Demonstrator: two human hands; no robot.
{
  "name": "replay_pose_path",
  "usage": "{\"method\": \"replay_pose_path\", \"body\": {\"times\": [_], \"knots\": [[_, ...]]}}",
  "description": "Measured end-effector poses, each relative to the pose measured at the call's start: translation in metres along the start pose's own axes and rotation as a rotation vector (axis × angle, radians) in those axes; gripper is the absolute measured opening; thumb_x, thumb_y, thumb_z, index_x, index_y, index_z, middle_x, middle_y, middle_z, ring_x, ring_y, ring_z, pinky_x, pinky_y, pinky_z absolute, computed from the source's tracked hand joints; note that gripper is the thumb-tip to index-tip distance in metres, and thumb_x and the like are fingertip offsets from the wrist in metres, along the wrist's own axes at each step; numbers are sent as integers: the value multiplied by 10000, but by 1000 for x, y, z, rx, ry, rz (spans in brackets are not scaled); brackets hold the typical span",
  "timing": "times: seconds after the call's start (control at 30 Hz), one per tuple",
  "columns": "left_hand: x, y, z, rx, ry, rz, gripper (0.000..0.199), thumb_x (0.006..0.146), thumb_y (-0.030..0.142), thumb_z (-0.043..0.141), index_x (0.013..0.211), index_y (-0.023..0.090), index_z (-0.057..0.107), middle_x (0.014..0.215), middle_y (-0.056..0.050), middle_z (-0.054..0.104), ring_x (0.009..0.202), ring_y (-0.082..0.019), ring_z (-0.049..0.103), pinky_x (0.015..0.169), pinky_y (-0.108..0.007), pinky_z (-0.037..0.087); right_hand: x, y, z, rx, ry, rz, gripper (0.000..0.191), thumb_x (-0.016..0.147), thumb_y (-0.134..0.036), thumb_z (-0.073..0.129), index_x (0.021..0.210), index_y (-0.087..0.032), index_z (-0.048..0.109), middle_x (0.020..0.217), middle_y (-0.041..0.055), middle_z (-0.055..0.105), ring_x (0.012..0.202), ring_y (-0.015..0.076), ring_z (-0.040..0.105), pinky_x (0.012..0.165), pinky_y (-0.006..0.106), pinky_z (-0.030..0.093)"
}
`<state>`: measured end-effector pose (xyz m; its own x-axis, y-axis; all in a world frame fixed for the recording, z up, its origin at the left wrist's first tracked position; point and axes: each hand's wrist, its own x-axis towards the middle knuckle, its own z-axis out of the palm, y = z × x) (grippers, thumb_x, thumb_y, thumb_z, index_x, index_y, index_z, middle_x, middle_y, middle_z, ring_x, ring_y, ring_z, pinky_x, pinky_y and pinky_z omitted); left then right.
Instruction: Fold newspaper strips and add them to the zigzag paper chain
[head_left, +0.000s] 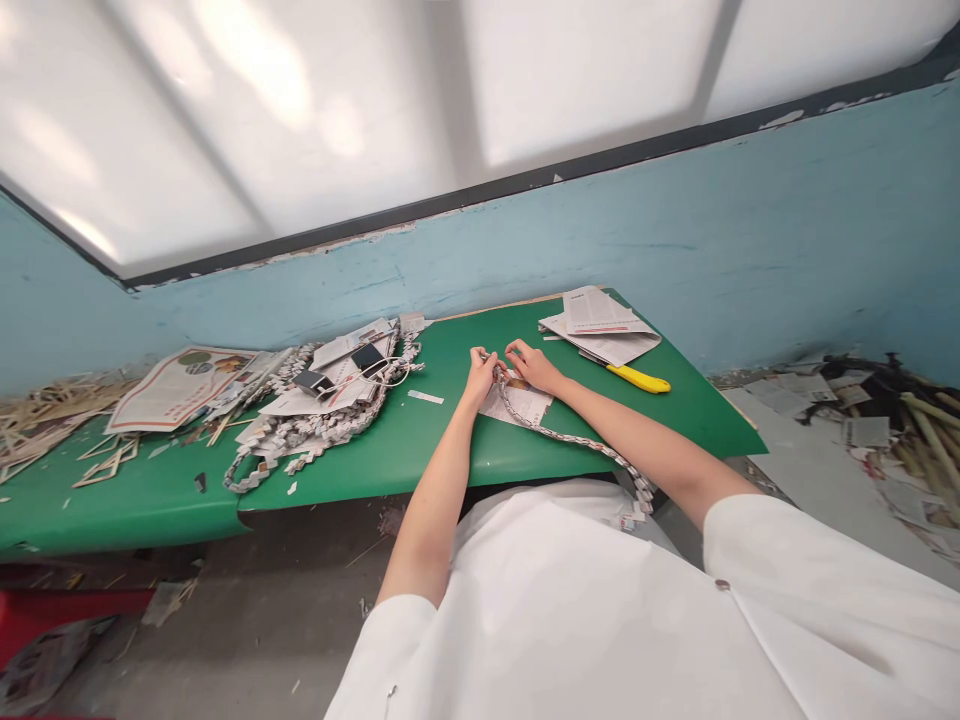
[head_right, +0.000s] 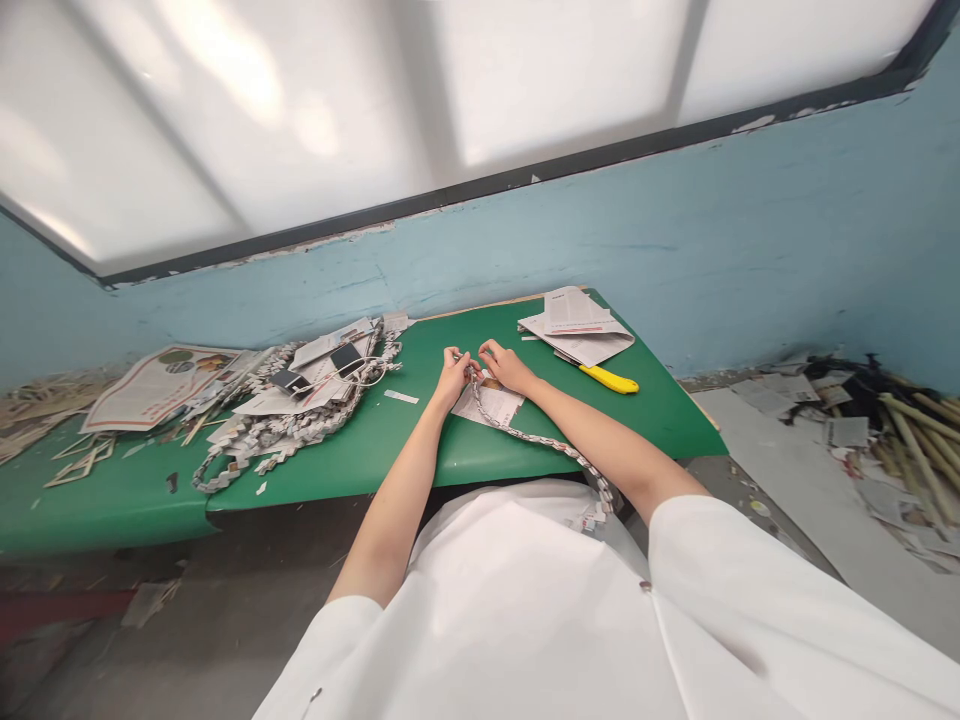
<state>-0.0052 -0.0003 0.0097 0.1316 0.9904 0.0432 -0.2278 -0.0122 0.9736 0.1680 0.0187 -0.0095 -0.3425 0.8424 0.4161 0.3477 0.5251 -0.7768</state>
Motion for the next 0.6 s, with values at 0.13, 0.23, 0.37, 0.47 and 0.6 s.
{"method": "replay_pose_path", "body": {"times": [0.13,0.23,0.37,0.47,0.6], "knots": [[1,-2,-1,87,11,14,351,987,392,632,1008,268,304,730,56,614,568,-125,640,591,-235,478,0,0,0,2,-1,-4,289,1058,-495,435,1113,-239,557,584,-50,566,540,189,540,602,311,395],[3,-5,-2,95,47,33,376,983,379,641,1040,272,285,758,57,626,560,-120,639,593,-235,477,-1,-1,0,11,-4,-2,296,1059,-504,432,1117,-241,554,586,-51,567,530,187,530,600,312,396],[4,-7,-3,67,56,23,447,945,397,695,1051,280,277,776,62,620,546,-122,626,591,-243,475,-1,0,0,14,-11,4,285,1055,-498,439,1116,-243,552,590,-54,571,528,185,525,602,310,399],[4,-6,-3,78,52,26,422,954,383,676,1043,278,278,768,57,621,542,-127,620,581,-243,466,0,0,0,12,-9,1,285,1054,-497,439,1112,-243,553,587,-55,569,525,183,520,602,309,398],[4,-7,-3,106,57,35,375,975,351,640,1032,275,278,755,62,617,539,-122,618,585,-238,462,0,1,0,10,-6,-7,288,1053,-500,440,1108,-241,555,587,-53,575,527,184,530,604,309,401]]}}
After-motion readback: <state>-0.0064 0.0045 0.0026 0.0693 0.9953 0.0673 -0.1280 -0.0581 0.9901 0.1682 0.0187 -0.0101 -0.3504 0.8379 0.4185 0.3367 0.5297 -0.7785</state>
